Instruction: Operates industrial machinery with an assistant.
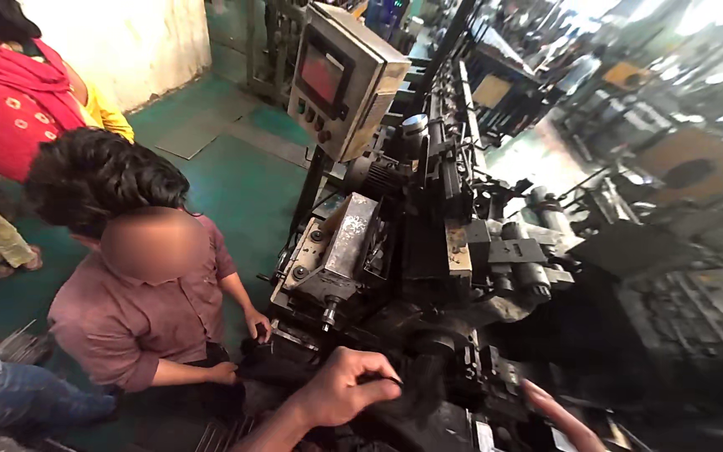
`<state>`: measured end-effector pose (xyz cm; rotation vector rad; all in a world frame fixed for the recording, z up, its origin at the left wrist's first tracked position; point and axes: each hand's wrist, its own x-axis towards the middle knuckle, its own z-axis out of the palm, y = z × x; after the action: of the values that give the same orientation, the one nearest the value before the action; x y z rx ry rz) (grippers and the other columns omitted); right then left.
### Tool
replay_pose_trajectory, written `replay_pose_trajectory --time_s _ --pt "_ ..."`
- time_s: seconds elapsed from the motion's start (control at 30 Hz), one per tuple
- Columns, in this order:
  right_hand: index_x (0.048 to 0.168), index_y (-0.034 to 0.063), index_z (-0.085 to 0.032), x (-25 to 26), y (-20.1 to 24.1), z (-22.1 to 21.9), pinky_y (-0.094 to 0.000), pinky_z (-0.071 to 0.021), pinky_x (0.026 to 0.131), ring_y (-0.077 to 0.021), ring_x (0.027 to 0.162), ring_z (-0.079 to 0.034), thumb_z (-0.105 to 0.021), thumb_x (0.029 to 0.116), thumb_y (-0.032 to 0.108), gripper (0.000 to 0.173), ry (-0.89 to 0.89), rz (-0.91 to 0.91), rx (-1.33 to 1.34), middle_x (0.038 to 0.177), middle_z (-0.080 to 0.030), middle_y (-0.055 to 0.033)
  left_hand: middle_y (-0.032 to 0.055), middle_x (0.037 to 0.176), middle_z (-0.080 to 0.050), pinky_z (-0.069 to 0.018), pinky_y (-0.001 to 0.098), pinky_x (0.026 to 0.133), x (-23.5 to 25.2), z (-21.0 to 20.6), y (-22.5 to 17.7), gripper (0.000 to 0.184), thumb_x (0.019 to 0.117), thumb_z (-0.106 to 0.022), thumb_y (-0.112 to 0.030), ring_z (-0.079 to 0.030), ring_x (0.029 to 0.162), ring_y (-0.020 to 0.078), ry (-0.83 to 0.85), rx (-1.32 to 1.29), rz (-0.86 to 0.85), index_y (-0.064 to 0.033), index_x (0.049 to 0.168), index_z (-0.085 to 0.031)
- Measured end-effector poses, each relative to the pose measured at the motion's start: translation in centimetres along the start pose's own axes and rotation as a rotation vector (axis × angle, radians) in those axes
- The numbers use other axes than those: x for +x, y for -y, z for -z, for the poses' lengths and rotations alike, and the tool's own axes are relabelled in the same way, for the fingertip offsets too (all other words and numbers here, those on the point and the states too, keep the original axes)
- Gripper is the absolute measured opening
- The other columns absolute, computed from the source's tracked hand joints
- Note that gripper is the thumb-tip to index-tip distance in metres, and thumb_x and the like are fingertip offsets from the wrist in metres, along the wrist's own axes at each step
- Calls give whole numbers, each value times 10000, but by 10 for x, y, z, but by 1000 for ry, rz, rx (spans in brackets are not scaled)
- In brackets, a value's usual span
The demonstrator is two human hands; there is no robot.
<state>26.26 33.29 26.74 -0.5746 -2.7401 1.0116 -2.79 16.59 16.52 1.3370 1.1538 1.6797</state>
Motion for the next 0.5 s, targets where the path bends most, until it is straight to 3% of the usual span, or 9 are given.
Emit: replay_pose_trajectory --time_s 0.03,0.07,0.1,0.13,0.2,0.23,0.33,0.43,0.5 --pt "1564 102 -375 27 5 -33 -449 -334 1236 -209 1507 -350 -775 844 561 942 -47 112 140 1627 -379 -97 87 836 -705 -522 225 749 9 -6 -8 240 1001 -594 -133 -634 770 42 53 58 -34 76 970 -709" --pt "1565 162 -389 50 12 -65 -392 -394 1202 -123 1451 -422 -761 842 587 918 -92 184 258 1579 -456 -2 110 832 -707 -521 241 745 15 -10 -13 242 1003 -591 -129 -640 764 65 81 88 -40 81 975 -709" --pt "1507 163 -467 68 18 -91 -323 -488 1112 -49 1314 -543 -768 849 554 822 -133 204 360 1438 -586 59 102 817 -694 -506 228 723 20 -13 -15 236 1001 -590 -121 -619 741 55 74 80 -28 83 971 -703" --pt "1363 120 -593 78 20 -111 -264 -569 966 -1 1115 -645 -791 865 437 623 -172 171 461 1239 -691 76 70 806 -677 -497 198 702 21 -13 -15 227 1003 -584 -119 -595 722 22 47 50 -3 78 973 -694" --pt "940 112 -747 84 24 -125 -220 -591 696 15 756 -685 -734 878 109 63 -216 27 654 849 -747 84 25 853 -676 -501 168 697 16 -5 -13 240 1023 -558 -137 -581 727 -22 9 -18 80 63 1059 -685" --pt "861 143 -759 83 27 -122 -212 -583 668 18 709 -677 -660 898 41 146 -217 -25 719 793 -742 90 8 892 -669 -495 167 704 11 3 -11 265 1033 -537 -154 -569 740 -31 24 -53 130 55 1129 -668" --pt "893 233 -799 81 34 -112 -199 -598 697 19 734 -702 -592 965 66 276 -209 -62 910 830 -771 91 -23 922 -668 -511 178 745 -9 15 -1 277 989 -590 -141 -588 787 -33 41 -161 236 55 1172 -657" --pt "916 241 -798 84 36 -116 -196 -596 696 13 738 -704 -616 980 130 222 -175 -73 987 837 -771 81 -72 880 -681 -528 173 750 -22 7 5 125 955 -608 -75 -614 810 -50 -146 -224 154 6 963 -702" --pt "969 228 -784 85 36 -122 -212 -605 730 -2 777 -717 -590 998 128 220 -161 -96 1025 882 -779 67 -84 867 -675 -520 161 742 -24 3 2 124 963 -593 -62 -606 806 -59 -247 -208 73 -7 927 -698"
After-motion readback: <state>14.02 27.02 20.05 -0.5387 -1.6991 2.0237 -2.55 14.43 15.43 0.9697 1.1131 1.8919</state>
